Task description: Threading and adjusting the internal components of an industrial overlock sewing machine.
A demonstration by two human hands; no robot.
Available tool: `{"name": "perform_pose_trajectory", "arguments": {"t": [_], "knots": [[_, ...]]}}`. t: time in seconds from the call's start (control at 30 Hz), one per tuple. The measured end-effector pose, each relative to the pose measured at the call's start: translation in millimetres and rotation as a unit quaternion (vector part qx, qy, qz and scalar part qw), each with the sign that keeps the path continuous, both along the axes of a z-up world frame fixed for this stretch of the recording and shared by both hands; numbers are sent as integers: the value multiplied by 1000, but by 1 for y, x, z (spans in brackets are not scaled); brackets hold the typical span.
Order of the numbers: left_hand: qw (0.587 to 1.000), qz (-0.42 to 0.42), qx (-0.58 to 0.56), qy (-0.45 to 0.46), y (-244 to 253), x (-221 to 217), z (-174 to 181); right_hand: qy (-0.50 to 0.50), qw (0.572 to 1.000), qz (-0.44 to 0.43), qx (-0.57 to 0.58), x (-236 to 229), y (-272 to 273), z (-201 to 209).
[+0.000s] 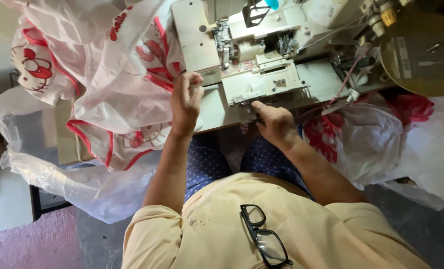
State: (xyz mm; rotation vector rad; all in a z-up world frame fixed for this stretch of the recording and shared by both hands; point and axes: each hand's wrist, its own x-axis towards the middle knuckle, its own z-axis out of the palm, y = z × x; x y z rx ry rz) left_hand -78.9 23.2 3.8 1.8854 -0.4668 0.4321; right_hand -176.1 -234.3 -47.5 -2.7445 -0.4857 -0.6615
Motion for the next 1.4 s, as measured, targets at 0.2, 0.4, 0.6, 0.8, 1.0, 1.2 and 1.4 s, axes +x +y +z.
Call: {"name": "perform_pose_trajectory", "arguments": {"t": [0.2, 0.4, 0.6, 0.8, 1.0, 1.2, 1.4], "knots": [[997, -47, 39, 54, -19, -1, -30, 124, 922, -292, 222, 10, -116, -5], [991, -116, 45, 48, -55, -2, -40, 51, 975, -203, 71, 57, -205, -59], [967, -139, 154, 146, -98, 12, -24, -34, 975, -217, -33, 68, -213, -79], [930, -124, 233, 257, -164, 60, -21, -91, 970, -182, 131, 60, -172, -10], [930, -103, 246, 251, -190, 51, -19, 119, 941, -214, 235, 89, -152, -4], [932, -107, 231, 257, -188, 46, -16, 117, 940, -267, 177, 139, -131, -32], [931, -100, 238, 259, -187, 50, -24, 84, 948, -271, 142, 118, -141, -29]]}}
